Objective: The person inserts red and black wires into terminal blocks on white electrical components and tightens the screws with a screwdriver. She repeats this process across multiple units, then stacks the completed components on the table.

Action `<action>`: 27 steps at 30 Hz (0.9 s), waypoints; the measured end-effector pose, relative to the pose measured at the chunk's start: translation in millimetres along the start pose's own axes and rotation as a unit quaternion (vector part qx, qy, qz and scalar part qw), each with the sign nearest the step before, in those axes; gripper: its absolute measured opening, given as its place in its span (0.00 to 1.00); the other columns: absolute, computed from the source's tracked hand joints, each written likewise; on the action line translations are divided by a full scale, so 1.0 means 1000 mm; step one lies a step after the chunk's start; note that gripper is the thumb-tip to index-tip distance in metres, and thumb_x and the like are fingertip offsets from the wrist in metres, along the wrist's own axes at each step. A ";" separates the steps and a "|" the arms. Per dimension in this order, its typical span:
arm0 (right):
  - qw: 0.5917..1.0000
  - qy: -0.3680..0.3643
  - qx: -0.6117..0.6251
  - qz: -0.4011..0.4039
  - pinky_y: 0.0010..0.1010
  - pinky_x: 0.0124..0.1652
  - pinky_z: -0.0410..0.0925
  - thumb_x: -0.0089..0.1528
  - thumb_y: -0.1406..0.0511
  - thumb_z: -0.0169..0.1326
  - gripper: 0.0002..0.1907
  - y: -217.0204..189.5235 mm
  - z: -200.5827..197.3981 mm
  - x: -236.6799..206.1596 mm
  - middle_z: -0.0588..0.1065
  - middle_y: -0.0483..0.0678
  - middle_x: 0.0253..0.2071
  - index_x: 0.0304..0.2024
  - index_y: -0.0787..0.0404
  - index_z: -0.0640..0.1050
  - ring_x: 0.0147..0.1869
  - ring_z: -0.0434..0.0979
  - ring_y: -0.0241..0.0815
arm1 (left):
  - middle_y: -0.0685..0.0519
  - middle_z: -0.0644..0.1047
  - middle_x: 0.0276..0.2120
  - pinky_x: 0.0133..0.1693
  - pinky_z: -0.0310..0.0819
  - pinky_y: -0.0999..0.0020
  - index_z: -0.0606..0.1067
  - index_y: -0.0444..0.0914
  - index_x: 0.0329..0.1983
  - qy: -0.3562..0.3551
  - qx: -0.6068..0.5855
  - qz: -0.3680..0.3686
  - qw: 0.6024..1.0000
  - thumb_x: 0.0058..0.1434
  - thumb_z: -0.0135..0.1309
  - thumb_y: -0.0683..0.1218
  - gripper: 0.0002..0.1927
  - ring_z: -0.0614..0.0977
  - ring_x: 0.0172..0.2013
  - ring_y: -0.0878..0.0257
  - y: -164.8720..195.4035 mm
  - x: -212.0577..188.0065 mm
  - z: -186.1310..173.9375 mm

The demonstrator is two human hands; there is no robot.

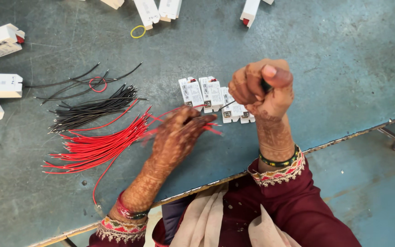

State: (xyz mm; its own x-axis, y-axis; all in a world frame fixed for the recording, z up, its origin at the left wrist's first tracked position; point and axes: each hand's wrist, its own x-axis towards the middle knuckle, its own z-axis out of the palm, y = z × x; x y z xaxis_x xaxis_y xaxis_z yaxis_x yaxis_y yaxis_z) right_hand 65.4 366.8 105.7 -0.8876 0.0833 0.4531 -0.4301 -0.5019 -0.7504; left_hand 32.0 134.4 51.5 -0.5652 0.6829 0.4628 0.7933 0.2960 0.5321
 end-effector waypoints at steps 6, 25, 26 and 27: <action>0.999 0.007 -0.007 0.039 0.26 0.18 0.43 0.70 0.55 0.42 0.28 -0.013 -0.013 -0.010 0.53 0.42 0.11 0.17 0.58 0.56 0.15 0.44 0.30 | 0.45 0.72 0.46 0.44 0.75 0.53 0.79 0.38 0.48 -0.068 -0.077 -0.085 0.991 0.65 0.59 0.42 0.09 0.80 0.43 0.48 -0.011 -0.008 0.036; 0.993 0.098 0.062 -0.038 0.28 0.19 0.46 0.71 0.53 0.44 0.29 -0.015 -0.015 -0.068 0.54 0.43 0.16 0.19 0.58 0.58 0.18 0.47 0.32 | 0.43 0.79 0.45 0.48 0.75 0.52 0.77 0.34 0.49 -0.088 -0.086 -0.060 0.991 0.62 0.61 0.48 0.16 0.81 0.47 0.44 0.000 0.005 0.058; 0.993 0.093 0.059 -0.040 0.27 0.19 0.46 0.71 0.52 0.44 0.29 -0.016 -0.014 -0.069 0.54 0.43 0.16 0.18 0.58 0.58 0.18 0.47 0.32 | 0.43 0.79 0.45 0.47 0.76 0.54 0.78 0.35 0.48 -0.095 -0.105 -0.094 0.985 0.61 0.61 0.48 0.16 0.82 0.46 0.46 0.000 0.004 0.056; 0.993 0.089 0.057 -0.044 0.27 0.18 0.46 0.71 0.52 0.44 0.29 -0.016 -0.013 -0.069 0.54 0.43 0.15 0.18 0.57 0.58 0.17 0.47 0.32 | 0.44 0.80 0.44 0.46 0.77 0.55 0.79 0.36 0.47 -0.103 -0.123 -0.128 0.979 0.60 0.61 0.49 0.16 0.82 0.44 0.47 -0.001 0.002 0.053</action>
State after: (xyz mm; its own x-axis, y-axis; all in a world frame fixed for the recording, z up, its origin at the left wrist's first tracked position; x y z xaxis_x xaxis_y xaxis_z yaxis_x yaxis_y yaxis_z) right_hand 131.6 380.6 80.5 -0.8670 0.2773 0.4141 -0.4947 -0.5792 -0.6480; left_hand 41.9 171.3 14.4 -0.6611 0.7346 0.1524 0.5378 0.3224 0.7789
